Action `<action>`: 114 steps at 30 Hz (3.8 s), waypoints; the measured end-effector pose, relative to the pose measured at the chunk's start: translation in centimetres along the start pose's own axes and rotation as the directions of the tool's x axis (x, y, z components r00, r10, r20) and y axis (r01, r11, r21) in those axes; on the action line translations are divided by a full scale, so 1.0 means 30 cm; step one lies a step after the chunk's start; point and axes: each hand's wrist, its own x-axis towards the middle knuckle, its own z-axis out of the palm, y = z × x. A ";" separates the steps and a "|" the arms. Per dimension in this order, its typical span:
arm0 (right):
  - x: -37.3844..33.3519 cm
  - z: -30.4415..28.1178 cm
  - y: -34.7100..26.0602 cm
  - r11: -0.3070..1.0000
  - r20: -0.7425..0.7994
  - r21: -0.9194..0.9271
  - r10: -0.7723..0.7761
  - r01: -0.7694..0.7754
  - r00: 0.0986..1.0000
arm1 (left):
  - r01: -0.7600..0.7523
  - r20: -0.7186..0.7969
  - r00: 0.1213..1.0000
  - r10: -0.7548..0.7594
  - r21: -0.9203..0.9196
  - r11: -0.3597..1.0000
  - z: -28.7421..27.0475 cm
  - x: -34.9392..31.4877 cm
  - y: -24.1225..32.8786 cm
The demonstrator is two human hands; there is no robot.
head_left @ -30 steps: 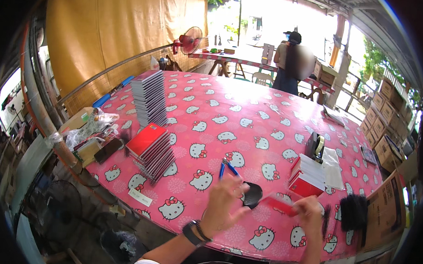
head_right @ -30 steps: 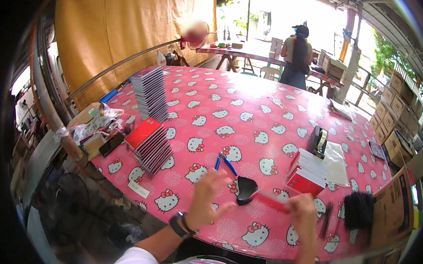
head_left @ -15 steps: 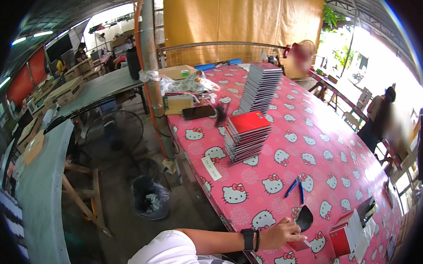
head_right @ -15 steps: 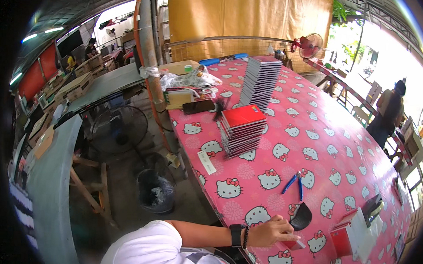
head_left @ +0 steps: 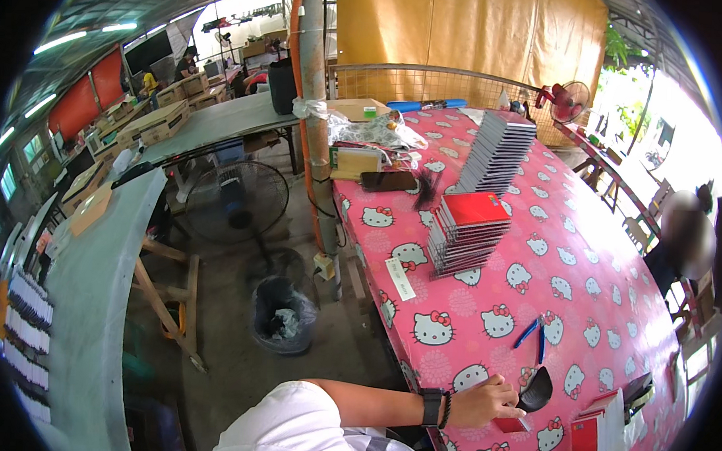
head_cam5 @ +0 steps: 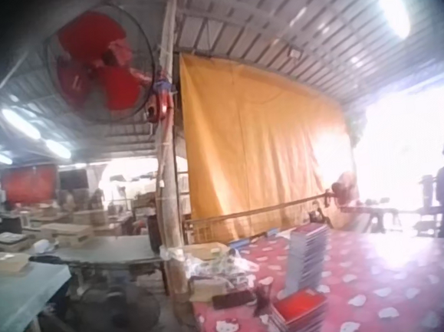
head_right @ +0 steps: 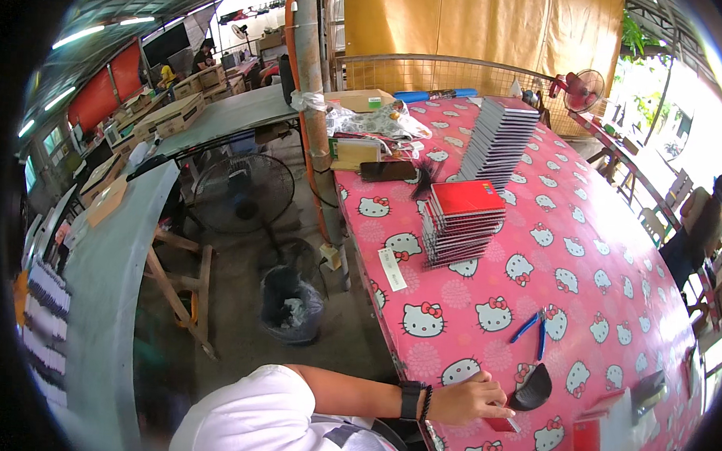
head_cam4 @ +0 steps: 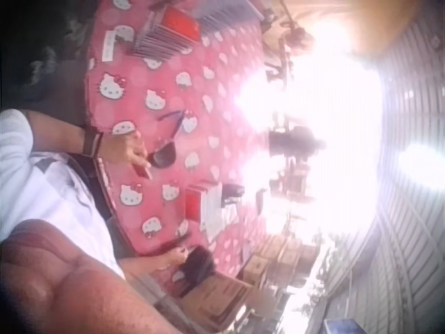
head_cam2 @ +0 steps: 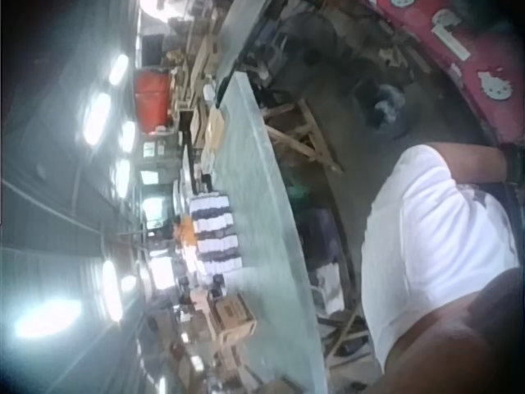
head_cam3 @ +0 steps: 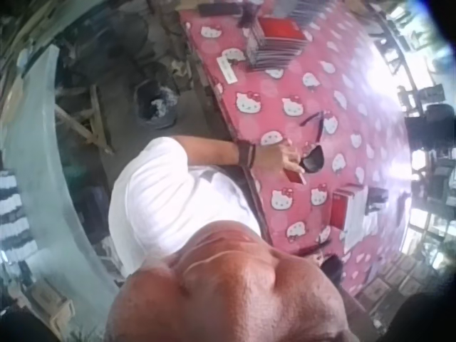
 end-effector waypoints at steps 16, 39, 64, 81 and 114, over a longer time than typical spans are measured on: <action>0.046 -0.078 -0.261 0.922 0.336 0.382 -0.205 0.066 0.920 | 0.085 -0.006 0.996 -0.085 0.015 0.996 -0.040 0.010 0.019; -0.036 0.204 -0.561 0.742 0.493 0.641 -0.205 -0.194 0.845 | 0.156 0.087 0.983 -0.160 0.056 0.986 -0.054 0.076 0.022; 0.000 0.215 -0.518 0.768 0.239 0.550 -0.520 0.328 0.820 | 0.163 0.195 0.969 -0.153 -0.035 0.986 -0.061 0.119 0.032; -0.024 0.222 -0.500 0.715 0.223 0.599 -0.582 0.361 0.782 | 0.149 0.172 0.975 -0.137 -0.054 0.987 -0.060 0.117 0.027; 0.223 0.502 -0.473 0.745 0.432 0.359 -0.666 0.562 0.608 | -0.084 0.440 0.894 0.083 -0.018 0.996 -0.037 0.096 0.017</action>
